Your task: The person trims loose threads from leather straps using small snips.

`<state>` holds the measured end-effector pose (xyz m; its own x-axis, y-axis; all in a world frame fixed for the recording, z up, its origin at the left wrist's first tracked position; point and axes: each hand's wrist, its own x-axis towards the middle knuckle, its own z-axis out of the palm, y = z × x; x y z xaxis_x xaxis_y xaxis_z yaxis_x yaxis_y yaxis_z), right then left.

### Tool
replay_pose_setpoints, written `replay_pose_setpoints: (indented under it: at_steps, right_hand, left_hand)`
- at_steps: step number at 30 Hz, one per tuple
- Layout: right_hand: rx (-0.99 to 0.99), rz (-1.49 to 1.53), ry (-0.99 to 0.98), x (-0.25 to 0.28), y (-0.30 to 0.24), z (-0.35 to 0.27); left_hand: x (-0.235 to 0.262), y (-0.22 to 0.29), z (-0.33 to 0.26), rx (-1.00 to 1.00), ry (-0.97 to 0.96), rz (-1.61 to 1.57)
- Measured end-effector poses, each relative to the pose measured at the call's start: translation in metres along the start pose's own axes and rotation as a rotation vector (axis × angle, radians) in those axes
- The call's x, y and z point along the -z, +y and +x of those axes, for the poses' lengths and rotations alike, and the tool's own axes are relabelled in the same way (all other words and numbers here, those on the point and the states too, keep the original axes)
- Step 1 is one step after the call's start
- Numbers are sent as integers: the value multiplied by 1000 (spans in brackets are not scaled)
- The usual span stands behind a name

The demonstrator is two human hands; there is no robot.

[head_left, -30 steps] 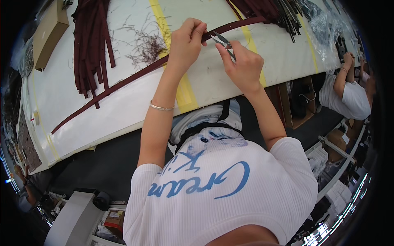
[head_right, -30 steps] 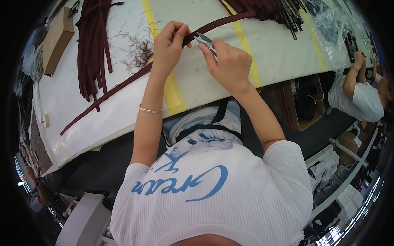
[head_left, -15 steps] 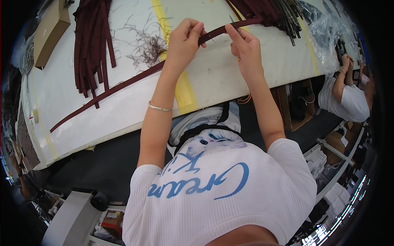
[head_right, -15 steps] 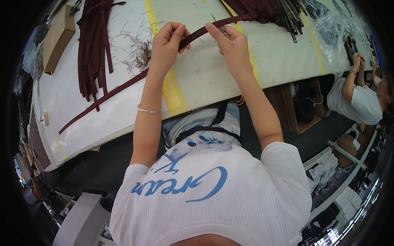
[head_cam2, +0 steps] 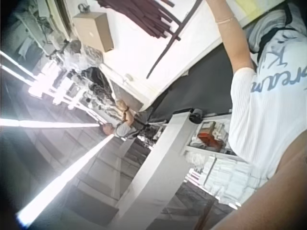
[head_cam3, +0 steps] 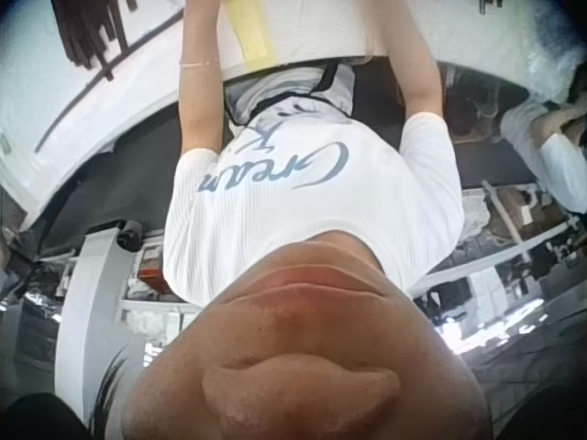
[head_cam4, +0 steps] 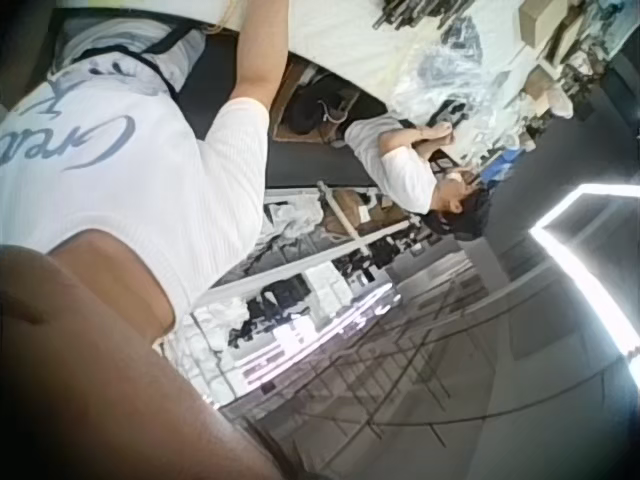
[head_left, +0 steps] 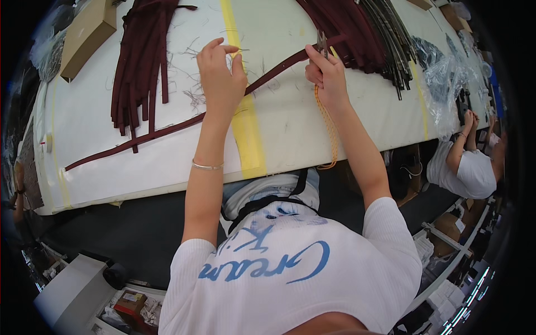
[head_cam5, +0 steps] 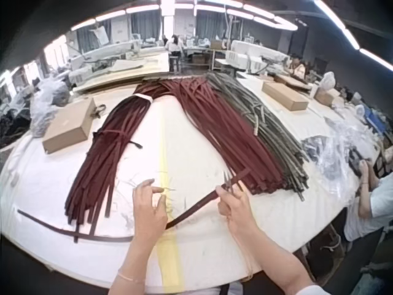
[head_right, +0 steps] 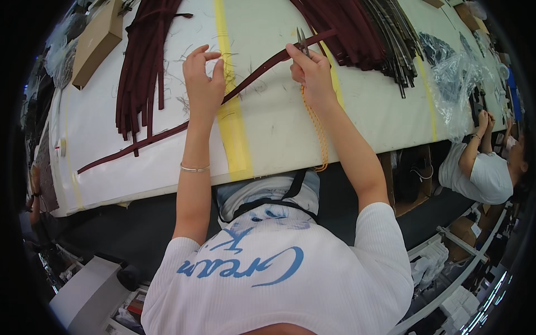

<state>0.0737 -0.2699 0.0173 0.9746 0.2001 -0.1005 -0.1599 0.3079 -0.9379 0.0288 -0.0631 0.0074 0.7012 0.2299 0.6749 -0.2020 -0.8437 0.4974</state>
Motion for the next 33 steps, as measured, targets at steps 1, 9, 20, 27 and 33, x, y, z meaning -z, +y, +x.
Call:
replay_pose_setpoints:
  at_steps: [1,9,20,27,33]
  right_hand:
    - [-38,47,-12,0,1,1]
    - [-86,-182,49,-4,-6,-4]
    - [577,-1071,69,-15,11,-24]
    - [777,-1226,73,-18,14,-28]
    - [789,-1240,71,-18,14,-29]
  left_hand:
    - [1,7,0,5,14,6]
    - [9,27,1,559,-763,-725]
    - [14,13,-3,616,-578,-793]
    - [12,14,-6,558,-570,-749]
    - [12,12,-5,572,-594,-747]
